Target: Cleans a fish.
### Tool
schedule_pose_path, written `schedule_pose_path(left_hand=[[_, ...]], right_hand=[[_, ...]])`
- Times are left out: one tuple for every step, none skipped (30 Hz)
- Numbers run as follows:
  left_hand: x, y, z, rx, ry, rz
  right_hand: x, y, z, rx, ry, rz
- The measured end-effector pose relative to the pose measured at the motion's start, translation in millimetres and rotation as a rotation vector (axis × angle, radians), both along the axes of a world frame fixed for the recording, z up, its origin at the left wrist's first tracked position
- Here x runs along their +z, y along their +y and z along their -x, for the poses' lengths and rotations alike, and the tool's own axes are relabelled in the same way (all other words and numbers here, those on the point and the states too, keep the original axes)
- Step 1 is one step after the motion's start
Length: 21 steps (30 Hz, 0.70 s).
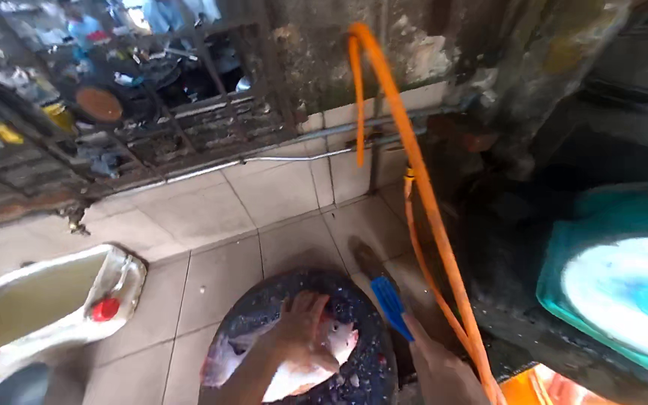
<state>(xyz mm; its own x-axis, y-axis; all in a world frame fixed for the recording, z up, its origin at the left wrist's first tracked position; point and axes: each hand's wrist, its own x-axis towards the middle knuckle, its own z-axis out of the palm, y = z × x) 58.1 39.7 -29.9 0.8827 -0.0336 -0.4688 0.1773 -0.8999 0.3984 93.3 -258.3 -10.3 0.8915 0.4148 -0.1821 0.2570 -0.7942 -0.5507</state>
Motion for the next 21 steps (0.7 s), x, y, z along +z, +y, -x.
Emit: schedule_pose_path(left_hand=[[-6, -10, 4, -0.014, 0.007, -0.049], [-10, -17, 8, -0.006, 0.0, -0.076], [-12, -19, 11, 0.002, -0.015, -0.089], [-13, -18, 16, 0.009, -0.03, -0.091], [-13, -16, 20, 0.018, -0.036, -0.083], [-12, -13, 25, 0.029, -0.018, -0.074], [-13, -9, 30, 0.04, 0.004, -0.063], [-13, -4, 34, 0.048, 0.026, -0.054], [-14, 2, 37, 0.05, 0.046, -0.052], [-15, 8, 38, 0.049, 0.059, -0.051], [-18, 12, 39, 0.049, 0.072, -0.06], [-22, 14, 40, 0.043, 0.075, -0.072], [-25, 14, 38, 0.028, 0.067, -0.085], [-27, 13, 35, 0.013, 0.05, -0.101], [-28, 12, 34, 0.013, 0.038, -0.112], [-31, 12, 37, 0.029, 0.015, -0.115], [-35, 14, 40, 0.041, -0.014, -0.117], [-37, 15, 41, 0.043, -0.041, -0.114], [-37, 18, 40, 0.04, -0.064, -0.114], [-35, 19, 39, 0.036, -0.072, -0.107], [-35, 18, 39, 0.024, -0.065, -0.107]], right_hand=[[3, 7, 10, 0.058, -0.005, -0.015], [7, 18, 20, 0.103, -0.004, 0.01], [14, 33, 28, 0.139, -0.003, 0.063], [22, 51, 35, 0.169, -0.005, 0.127], [31, 68, 40, 0.194, 0.0, 0.206], [38, 83, 45, 0.227, 0.015, 0.298], [41, 92, 48, 0.255, 0.034, 0.373], [40, 94, 52, 0.267, 0.047, 0.406], [36, 91, 56, 0.268, 0.039, 0.391], [31, 87, 57, 0.269, 0.02, 0.366], [29, 85, 57, 0.279, -0.003, 0.353], [27, 87, 56, 0.298, -0.03, 0.359], [25, 91, 54, 0.318, -0.082, 0.371], [21, 96, 52, 0.334, -0.14, 0.388], [20, 99, 52, 0.347, -0.14, 0.44], [21, 96, 57, 0.364, -0.1, 0.495], [24, 87, 65, 0.375, -0.05, 0.516], [29, 73, 72, 0.383, -0.031, 0.496], [35, 62, 72, 0.406, -0.045, 0.466], [42, 56, 67, 0.429, -0.081, 0.427], [47, 58, 62, 0.432, -0.137, 0.387]])
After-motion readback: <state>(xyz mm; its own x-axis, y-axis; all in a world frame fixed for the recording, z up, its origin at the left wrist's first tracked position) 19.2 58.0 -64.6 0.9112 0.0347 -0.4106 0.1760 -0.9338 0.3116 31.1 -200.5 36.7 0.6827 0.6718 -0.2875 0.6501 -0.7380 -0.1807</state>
